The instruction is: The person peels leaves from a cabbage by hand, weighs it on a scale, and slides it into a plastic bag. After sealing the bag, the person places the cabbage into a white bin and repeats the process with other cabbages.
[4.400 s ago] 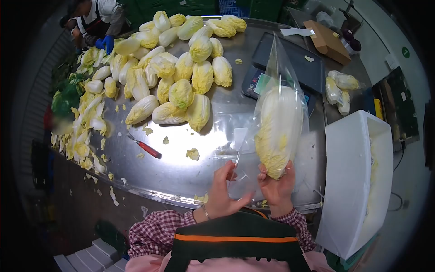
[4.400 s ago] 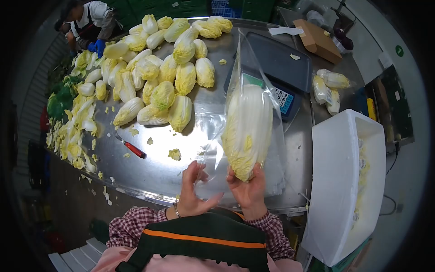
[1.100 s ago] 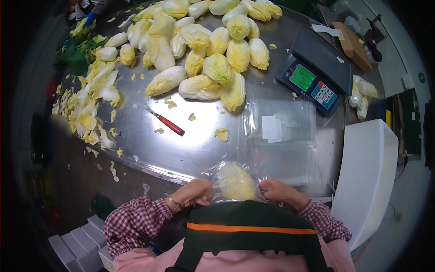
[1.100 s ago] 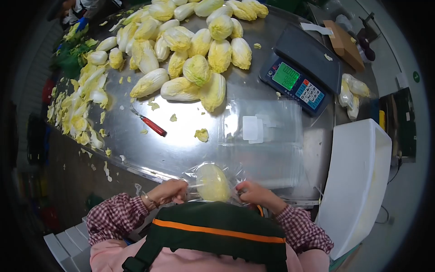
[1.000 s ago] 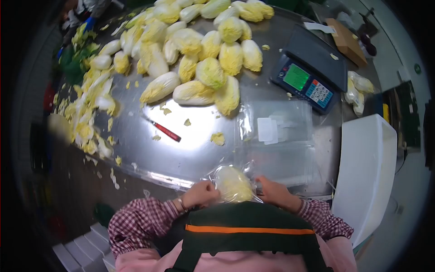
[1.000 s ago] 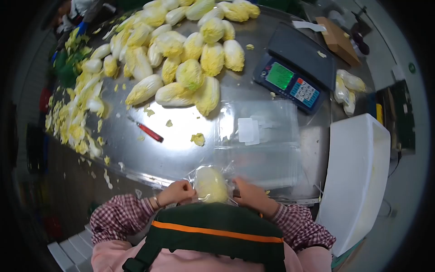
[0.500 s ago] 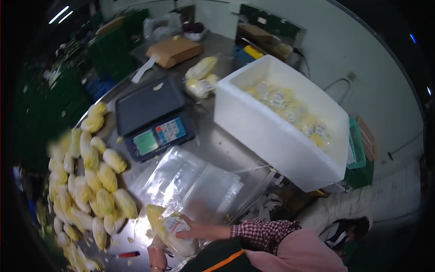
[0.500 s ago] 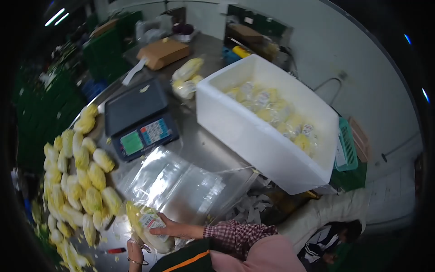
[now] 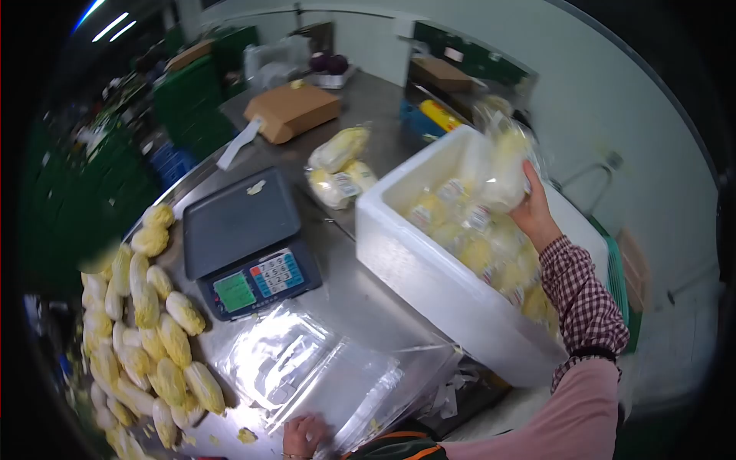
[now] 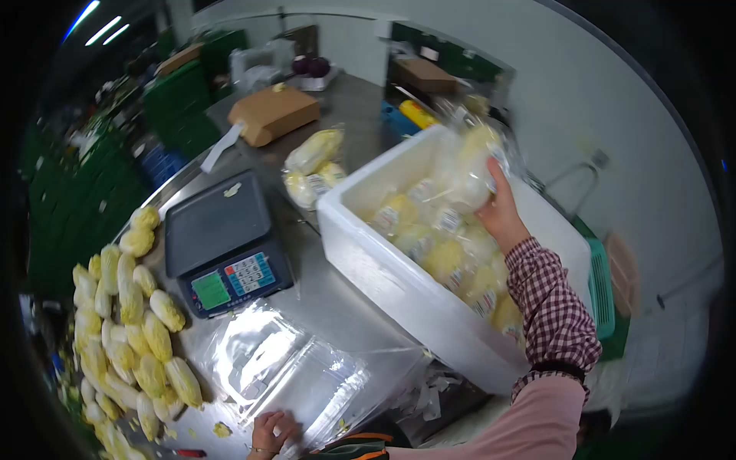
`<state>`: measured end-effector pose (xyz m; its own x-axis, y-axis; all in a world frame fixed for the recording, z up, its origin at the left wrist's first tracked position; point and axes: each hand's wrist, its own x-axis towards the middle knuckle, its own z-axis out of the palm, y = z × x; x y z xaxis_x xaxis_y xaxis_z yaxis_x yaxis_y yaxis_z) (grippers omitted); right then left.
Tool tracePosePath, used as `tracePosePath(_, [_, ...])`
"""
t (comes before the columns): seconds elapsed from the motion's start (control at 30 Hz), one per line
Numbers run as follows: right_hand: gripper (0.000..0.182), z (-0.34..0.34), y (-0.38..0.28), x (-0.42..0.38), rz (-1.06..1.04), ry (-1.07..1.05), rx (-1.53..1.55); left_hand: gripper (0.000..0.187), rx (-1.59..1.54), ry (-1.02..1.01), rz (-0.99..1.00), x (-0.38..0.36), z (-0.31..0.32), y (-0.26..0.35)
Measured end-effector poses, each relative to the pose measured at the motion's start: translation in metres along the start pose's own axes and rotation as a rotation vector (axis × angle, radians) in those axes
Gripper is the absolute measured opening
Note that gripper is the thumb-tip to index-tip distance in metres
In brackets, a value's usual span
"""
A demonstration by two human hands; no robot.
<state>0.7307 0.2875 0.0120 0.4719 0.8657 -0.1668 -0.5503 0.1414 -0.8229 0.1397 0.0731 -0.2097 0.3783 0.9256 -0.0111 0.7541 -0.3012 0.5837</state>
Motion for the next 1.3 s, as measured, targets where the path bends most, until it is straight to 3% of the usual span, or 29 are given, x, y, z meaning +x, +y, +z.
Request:
tracePosePath(0.03, [0.063, -0.022, 0.013, 0.029, 0.092, -0.032, 0.08, 0.054, 0.014, -0.005, 0.008, -0.002, 0.006, -0.005])
tracePosePath(0.1, [0.067, -0.033, 0.043, 0.062, 0.215, -0.011, 0.139, 0.028, 0.036, 0.127, -0.056, 0.007, 0.005, 0.011])
tracePosePath(0.13, [0.069, -0.037, 0.058, 0.078, 0.247, -0.002, 0.096, 0.028, 0.042, 0.153, -0.104, 0.002, 0.009, 0.005])
tracePosePath(0.2, [0.071, -0.037, 0.082, 0.094, 0.307, -0.02, 0.043, 0.024, 0.05, -0.029, -0.143, -0.009, 0.02, -0.016])
tracePosePath(0.27, [0.075, -0.026, 0.09, 0.096, 0.098, -0.101, -0.577, 0.019, -0.017, -0.004, -0.16, -0.007, 0.018, -0.015])
tracePosePath(0.33, [0.074, -0.012, 0.071, 0.088, 0.199, -0.194, -0.861, 0.007, -0.073, 0.032, -0.139, -0.002, 0.003, -0.009])
tracePosePath(0.37, [0.074, -0.01, 0.078, 0.106, 0.319, -0.19, -0.608, 0.008, -0.053, 0.085, -0.126, 0.002, -0.003, -0.006])
tracePosePath(0.4, [0.076, -0.017, 0.057, 0.106, 0.375, 0.112, -1.162, 0.008, -0.045, 0.132, -0.193, 0.004, -0.007, -0.001])
tracePosePath(0.43, [0.08, -0.072, 0.055, 0.158, 0.338, -0.09, -1.199, 0.009, -0.04, 0.179, -0.211, 0.007, -0.012, 0.004])
tracePosePath(0.47, [0.083, -0.069, 0.048, 0.154, 0.205, -0.069, -1.329, 0.014, 0.017, 0.227, -0.2, 0.005, -0.012, 0.005])
tracePosePath(0.5, [0.08, -0.077, 0.032, 0.183, 0.144, 0.05, -1.982, 0.014, 0.035, 0.17, -0.12, 0.002, -0.009, 0.001])
tracePosePath(0.53, [0.067, -0.024, 0.031, 0.138, -0.218, 0.0, -2.569, 0.014, -0.002, 0.056, -0.178, 0.005, -0.011, 0.004])
tracePosePath(0.57, [0.05, -0.044, 0.016, 0.18, -0.297, -0.122, -2.917, 0.015, 0.026, 0.126, -0.105, -0.001, -0.003, 0.003])
tracePosePath(0.63, [0.038, -0.052, -0.006, 0.255, -0.527, -0.309, -1.854, 0.016, 0.062, 0.208, -0.045, -0.007, -0.001, 0.0])
tracePosePath(0.7, [0.038, 0.135, 0.061, 0.066, -0.407, -0.307, -1.174, 0.016, -0.037, 0.359, -0.039, -0.012, -0.006, 0.006])
tracePosePath(0.77, [0.037, 0.228, 0.122, -0.042, -0.347, -0.727, -1.135, 0.017, -0.065, 0.271, -0.126, -0.015, 0.005, -0.005])
tracePosePath(0.8, [0.037, 0.254, 0.164, -0.068, -0.17, -0.813, -1.136, 0.019, -0.087, 0.184, -0.199, -0.015, 0.011, -0.01])
tracePosePath(0.87, [0.037, 0.3, 0.262, -0.148, 0.278, -1.036, -1.028, 0.023, -0.067, 0.264, -0.122, -0.017, 0.021, -0.021])
tracePosePath(0.9, [0.042, 0.319, 0.309, -0.179, 0.381, -1.158, -1.108, 0.028, -0.043, 0.328, -0.034, -0.017, 0.024, -0.025])
tracePosePath(0.93, [0.044, 0.329, 0.361, -0.2, 0.42, -1.203, -1.068, 0.033, -0.076, 0.228, -0.091, -0.016, 0.025, -0.021])
tracePosePath(0.97, [0.046, 0.341, 0.409, -0.215, 0.382, -1.251, -1.022, 0.033, -0.081, 0.236, -0.08, -0.016, 0.028, -0.019])
tracePosePath(1.1, [0.051, 0.424, 0.538, -0.236, 0.226, -0.98, -0.977, 0.035, 0.162, 0.289, 0.007, -0.031, 0.026, -0.027])
tracePosePath(1.13, [0.052, 0.439, 0.56, -0.229, 0.058, -0.991, -1.004, 0.035, 0.16, 0.25, -0.018, -0.038, 0.025, -0.029])
tracePosePath(1.17, [0.054, 0.454, 0.573, -0.224, -0.112, -0.998, -1.035, 0.034, 0.152, 0.214, -0.043, -0.043, 0.026, -0.033])
tracePosePath(1.3, [0.059, 0.512, 0.563, -0.197, -0.373, -0.962, -1.194, 0.033, 0.089, 0.061, 0.028, -0.047, 0.016, -0.053])
